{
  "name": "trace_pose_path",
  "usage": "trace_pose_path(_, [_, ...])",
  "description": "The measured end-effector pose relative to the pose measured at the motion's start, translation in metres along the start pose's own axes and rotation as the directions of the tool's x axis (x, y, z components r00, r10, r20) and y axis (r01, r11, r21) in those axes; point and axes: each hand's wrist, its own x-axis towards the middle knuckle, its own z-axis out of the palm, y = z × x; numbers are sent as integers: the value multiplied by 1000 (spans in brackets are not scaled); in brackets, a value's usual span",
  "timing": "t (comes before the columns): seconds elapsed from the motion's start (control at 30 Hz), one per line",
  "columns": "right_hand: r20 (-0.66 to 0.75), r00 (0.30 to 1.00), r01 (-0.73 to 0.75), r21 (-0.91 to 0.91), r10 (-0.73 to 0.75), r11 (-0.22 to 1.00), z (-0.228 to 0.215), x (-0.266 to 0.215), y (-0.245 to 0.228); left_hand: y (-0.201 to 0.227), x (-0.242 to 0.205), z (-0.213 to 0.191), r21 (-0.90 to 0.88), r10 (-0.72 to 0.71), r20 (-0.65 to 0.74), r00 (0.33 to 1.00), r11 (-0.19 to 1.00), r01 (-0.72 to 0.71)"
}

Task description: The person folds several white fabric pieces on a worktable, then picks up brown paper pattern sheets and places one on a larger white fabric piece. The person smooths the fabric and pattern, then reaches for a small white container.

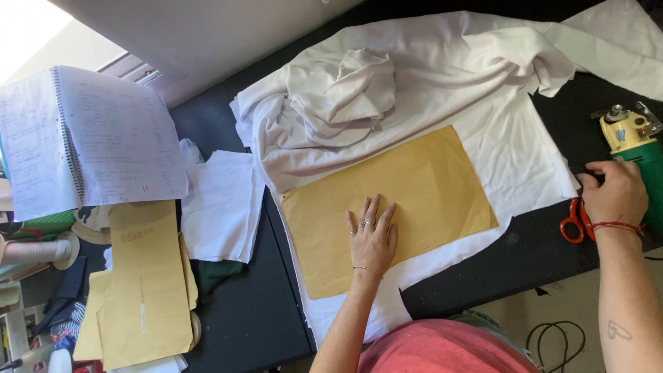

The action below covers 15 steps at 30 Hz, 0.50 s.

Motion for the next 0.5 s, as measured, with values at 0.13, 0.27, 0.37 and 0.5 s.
trace_pose_path(0.13, [71, 995, -70, 15, 69, 997, -3, 3, -5, 0, 0, -1, 2, 0, 0, 1000, 1000, 0])
trace_pose_path(0.27, [64, 997, -45, -35, 47, 998, 10, 0, 6, 0, -1, -1, -10, -2, -15, 1000, 1000, 2])
trace_pose_path(0.37, [54, 998, -32, -42, 35, 999, 20, -1, 18, 0, -1, -1, -7, -6, -7, 1000, 1000, 5])
trace_pose_path(0.5, [100, 995, -38, 121, 25, 992, 20, 2, 17, 1, 0, -3, 2, 11, -49, 999, 1000, -11])
